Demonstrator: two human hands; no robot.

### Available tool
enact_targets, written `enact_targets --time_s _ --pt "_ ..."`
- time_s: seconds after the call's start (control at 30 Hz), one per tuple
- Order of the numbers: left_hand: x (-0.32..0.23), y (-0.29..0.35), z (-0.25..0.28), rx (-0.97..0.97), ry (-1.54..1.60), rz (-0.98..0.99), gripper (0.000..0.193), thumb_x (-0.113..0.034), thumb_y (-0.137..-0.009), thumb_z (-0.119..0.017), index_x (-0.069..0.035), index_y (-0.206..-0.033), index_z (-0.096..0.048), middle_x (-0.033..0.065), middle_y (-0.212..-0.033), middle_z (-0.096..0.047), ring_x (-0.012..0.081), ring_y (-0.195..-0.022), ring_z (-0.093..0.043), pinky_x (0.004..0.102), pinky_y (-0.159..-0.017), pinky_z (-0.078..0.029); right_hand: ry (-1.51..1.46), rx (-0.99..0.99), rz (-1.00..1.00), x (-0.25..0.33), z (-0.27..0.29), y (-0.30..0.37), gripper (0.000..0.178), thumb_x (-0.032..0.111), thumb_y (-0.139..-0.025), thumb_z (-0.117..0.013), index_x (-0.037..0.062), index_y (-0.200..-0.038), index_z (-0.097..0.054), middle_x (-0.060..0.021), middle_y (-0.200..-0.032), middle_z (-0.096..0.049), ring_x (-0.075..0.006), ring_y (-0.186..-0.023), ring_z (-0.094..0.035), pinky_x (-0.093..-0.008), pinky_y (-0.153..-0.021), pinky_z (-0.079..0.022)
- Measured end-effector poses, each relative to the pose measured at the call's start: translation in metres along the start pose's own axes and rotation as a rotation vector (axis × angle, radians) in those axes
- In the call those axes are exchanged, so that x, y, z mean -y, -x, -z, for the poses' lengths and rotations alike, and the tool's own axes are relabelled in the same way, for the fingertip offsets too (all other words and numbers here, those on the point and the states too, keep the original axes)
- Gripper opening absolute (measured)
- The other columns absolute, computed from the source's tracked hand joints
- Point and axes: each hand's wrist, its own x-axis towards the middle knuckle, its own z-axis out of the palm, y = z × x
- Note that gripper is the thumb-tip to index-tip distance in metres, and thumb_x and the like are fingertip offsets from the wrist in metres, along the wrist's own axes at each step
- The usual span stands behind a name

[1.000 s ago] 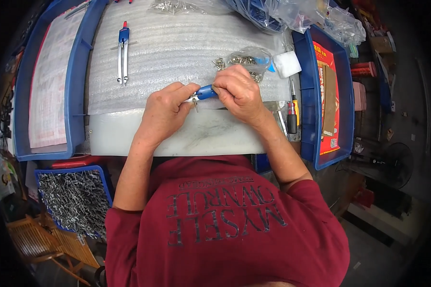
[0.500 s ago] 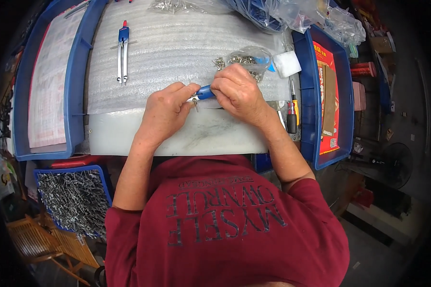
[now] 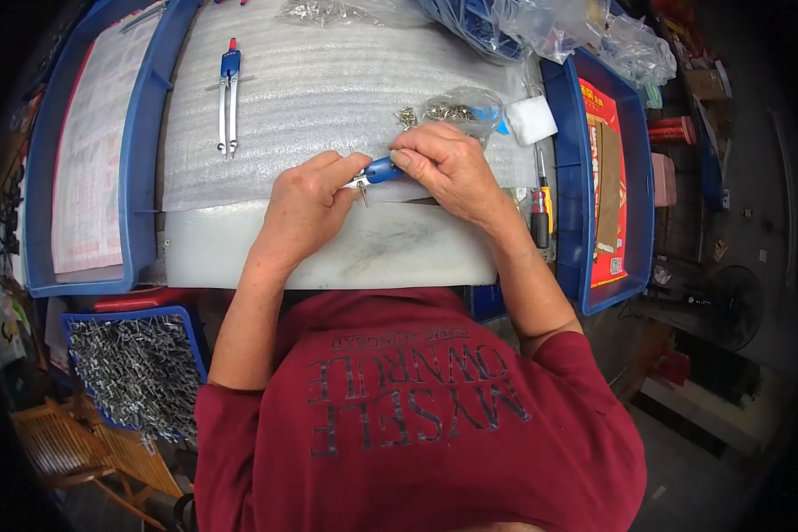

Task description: Manually assembling small blue plastic and metal components.

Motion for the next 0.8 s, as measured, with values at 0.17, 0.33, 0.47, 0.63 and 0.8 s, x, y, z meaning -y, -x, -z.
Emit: enact_targets --time_s 0.17,0.33,0.47,0.63,0.8 --pt "0.002 0.002 -0.003 -0.021 0.014 -0.013 0.032 0.003 -0.066 -0.058 -0.004 -0.097 -0.059 0.0117 -0.07 -0.053 0.0259 -0.062 -0.054 0.0321 -0.057 -0.042 -0.198 0.122 -0.332 0.007 -0.003 -0.001 0.019 0.017 -0.081 -0.059 -0.0008 -0.085 -0.063 -0.0053 -0.07 -0.061 -0.0126 -0.065 -0.054 -0.0259 -0.059 -0.043" --pt "0.002 0.001 -0.003 -0.023 0.007 -0.006 0.033 0.003 -0.066 -0.058 -0.004 -0.098 -0.059 0.0117 -0.07 -0.053 0.0259 -0.062 -0.054 0.0321 -0.057 -0.042 -0.345 0.059 -0.416 0.005 -0.011 0.002 0.019 0.016 -0.082 -0.059 -0.0031 -0.084 -0.062 -0.0004 -0.067 -0.059 -0.0049 -0.064 -0.049 -0.0228 -0.056 -0.041" --pt "0.002 0.001 -0.003 -0.022 0.007 -0.011 0.032 0.003 -0.066 -0.058 -0.004 -0.097 -0.059 0.0115 -0.069 -0.052 0.0258 -0.062 -0.053 0.0324 -0.056 -0.042 -0.345 0.024 -0.447 0.007 -0.013 0.003 0.019 0.016 -0.083 -0.058 -0.0022 -0.082 -0.063 0.0026 -0.063 -0.053 -0.0042 -0.06 -0.044 -0.0213 -0.053 -0.038" --pt "0.002 0.0 -0.002 -0.017 0.033 0.002 0.032 0.002 -0.066 -0.059 -0.004 -0.097 -0.059 0.0115 -0.068 -0.052 0.0259 -0.061 -0.053 0.0326 -0.056 -0.041 -0.37 0.063 -0.472 0.006 -0.012 0.004 0.022 0.019 -0.084 -0.057 -0.0012 -0.077 -0.062 0.0055 -0.058 -0.046 -0.0032 -0.057 -0.038 -0.0211 -0.048 -0.032" --pt "0.002 0.0 -0.001 -0.019 0.037 -0.007 0.032 0.003 -0.066 -0.059 -0.004 -0.097 -0.059 0.0112 -0.068 -0.051 0.0251 -0.061 -0.053 0.0322 -0.055 -0.041 -0.433 0.051 -0.484 0.001 -0.015 0.005 0.025 0.02 -0.084 -0.056 -0.0011 -0.074 -0.061 0.0065 -0.056 -0.042 -0.0026 -0.055 -0.035 -0.0213 -0.047 -0.029"
